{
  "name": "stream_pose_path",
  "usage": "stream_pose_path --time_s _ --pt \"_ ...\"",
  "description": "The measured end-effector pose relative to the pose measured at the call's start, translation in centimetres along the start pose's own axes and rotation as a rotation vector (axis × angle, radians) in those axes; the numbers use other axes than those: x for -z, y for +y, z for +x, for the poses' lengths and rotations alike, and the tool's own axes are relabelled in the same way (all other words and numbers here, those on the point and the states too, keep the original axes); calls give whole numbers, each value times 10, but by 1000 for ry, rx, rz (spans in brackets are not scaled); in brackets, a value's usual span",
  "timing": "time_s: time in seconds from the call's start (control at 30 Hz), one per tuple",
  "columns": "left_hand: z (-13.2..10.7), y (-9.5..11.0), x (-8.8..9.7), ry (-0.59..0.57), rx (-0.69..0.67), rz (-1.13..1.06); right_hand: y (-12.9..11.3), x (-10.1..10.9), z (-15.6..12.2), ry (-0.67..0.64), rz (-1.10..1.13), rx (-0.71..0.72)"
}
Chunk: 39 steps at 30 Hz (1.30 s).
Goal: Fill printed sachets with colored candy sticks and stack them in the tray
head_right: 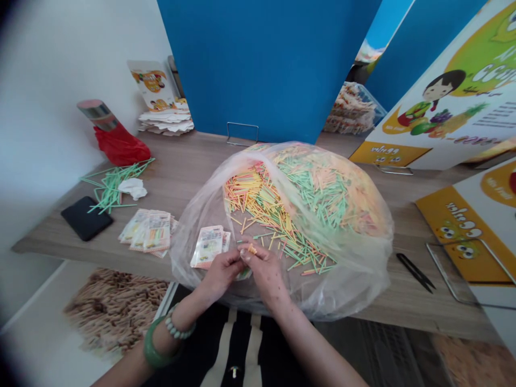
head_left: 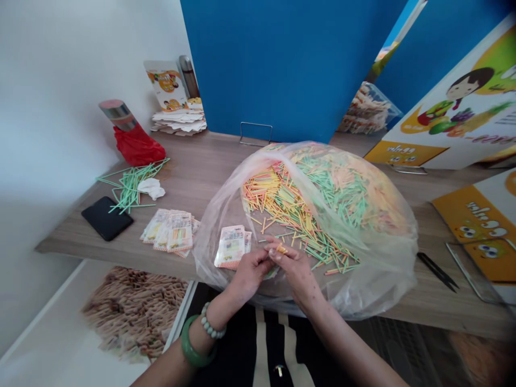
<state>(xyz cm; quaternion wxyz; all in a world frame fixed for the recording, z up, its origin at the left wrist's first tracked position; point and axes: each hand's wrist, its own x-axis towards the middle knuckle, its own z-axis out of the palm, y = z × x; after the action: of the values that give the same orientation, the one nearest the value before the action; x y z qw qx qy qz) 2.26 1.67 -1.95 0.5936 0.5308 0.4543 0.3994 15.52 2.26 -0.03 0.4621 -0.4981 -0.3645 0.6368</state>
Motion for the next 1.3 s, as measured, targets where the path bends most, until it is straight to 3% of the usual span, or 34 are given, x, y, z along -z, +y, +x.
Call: stream_pose_path --time_s 0.23,0.4,0.6,0.77,1.0,1.13,1.3 --pt "4 14 -2 -37 64 -121 -17 9 -2 -91 -32 114" --pt "6 14 -2 -78 109 -209 -20 9 -4 -25 98 75" --pt "6 11 -5 -60 46 -145 -16 3 -8 11 169 92" --pt "4 -1 -3 -60 60 -128 -5 6 -1 -39 -47 68" --pt "-3 0 7 -126 101 -155 -12 26 0 -259 -681 144" --pt "-1 11 9 -82 180 -340 -18 36 0 -277 -641 143" --pt "10 24 9 81 91 -234 -22 32 3 -164 -491 162"
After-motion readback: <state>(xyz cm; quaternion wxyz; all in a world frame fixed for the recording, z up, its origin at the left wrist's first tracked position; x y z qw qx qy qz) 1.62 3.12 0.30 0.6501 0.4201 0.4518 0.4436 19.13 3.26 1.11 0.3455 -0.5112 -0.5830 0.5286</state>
